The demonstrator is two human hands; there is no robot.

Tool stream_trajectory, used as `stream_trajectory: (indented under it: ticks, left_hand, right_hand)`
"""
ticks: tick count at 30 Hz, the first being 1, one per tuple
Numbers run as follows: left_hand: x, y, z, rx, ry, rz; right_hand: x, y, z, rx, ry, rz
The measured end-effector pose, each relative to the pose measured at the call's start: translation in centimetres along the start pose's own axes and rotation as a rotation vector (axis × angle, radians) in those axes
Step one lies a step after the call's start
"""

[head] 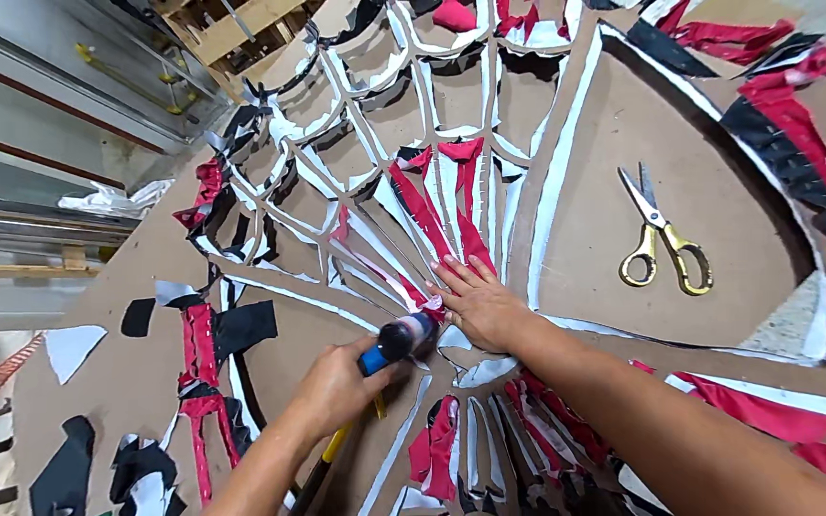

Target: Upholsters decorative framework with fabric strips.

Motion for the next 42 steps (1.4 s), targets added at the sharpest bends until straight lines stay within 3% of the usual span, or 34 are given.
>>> stream_trajectory:
  ticks: [4,9,23,30,42]
  left_hand:
    - [-1.5,-3.1,0.2,0.02,0.235,0.194]
    - [-1.3,-2.8,2.9,-0.174,0.309,0.258]
    - [0.9,-4.5,8.4,-0.336,0.645,0.582]
    - [2.9,-5.4,10.2,-0.392,0.662,0.75]
    - [3.5,-5.9,10.6,-0.399,0.666,0.701]
  right_hand:
    - [-0.2,0.0,0.0,-0.004,-0.006,-0.007]
    - [-0.1,0.1,0.0,-0.002,0.0,-0.01]
    - [0.0,0.3,0.0,0.032,-0.007,-0.018]
    - [0.1,0.4,0.0,0.036,-0.005,-0.024]
    - [-0.1,0.7,-0.2,0.123,0.006,0.014]
Point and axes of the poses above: each hand's wrist, its own z-axis towards the middle knuckle, its own y-axis out of the palm, x = y × z, the point moved 2 cm from there along z, towards the middle knuckle, and after that the axes turned 1 degree about -z, right-handed, at the moved point
